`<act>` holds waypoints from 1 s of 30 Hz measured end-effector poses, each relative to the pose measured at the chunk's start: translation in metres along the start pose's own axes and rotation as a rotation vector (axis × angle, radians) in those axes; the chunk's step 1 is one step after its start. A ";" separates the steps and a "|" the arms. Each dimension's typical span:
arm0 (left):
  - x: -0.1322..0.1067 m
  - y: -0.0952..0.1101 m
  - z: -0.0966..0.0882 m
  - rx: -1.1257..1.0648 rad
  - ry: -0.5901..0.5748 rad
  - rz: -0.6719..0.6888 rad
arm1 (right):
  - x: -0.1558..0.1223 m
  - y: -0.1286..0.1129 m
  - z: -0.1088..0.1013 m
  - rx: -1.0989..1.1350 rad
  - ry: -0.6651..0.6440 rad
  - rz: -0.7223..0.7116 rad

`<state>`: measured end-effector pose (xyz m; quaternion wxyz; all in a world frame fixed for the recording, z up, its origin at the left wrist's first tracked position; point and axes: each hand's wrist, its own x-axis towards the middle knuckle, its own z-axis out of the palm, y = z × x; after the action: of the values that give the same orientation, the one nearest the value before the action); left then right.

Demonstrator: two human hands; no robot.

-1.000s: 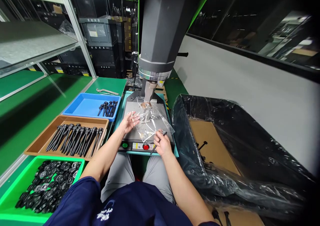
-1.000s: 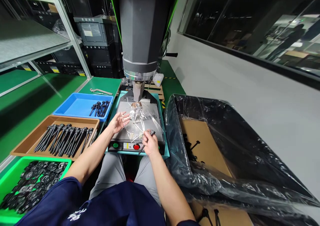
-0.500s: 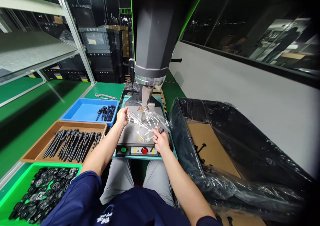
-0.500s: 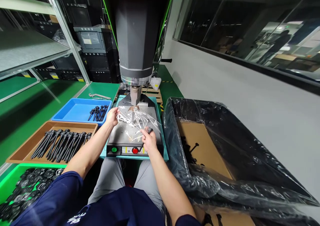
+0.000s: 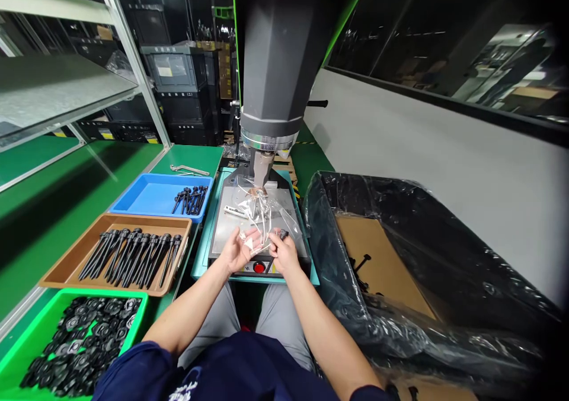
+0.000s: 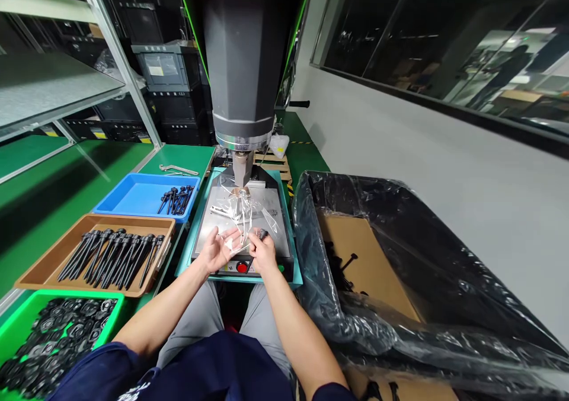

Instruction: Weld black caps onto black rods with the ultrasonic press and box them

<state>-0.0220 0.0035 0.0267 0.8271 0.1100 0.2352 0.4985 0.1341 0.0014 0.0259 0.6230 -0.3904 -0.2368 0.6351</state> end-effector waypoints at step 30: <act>-0.003 0.003 0.028 -0.041 0.075 0.050 | 0.098 -0.006 0.026 -0.807 0.057 -0.671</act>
<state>-0.0121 0.0035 0.0529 0.8072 0.0803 0.2529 0.5273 0.1254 0.1025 0.0263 0.5985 -0.5189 -0.5577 0.2479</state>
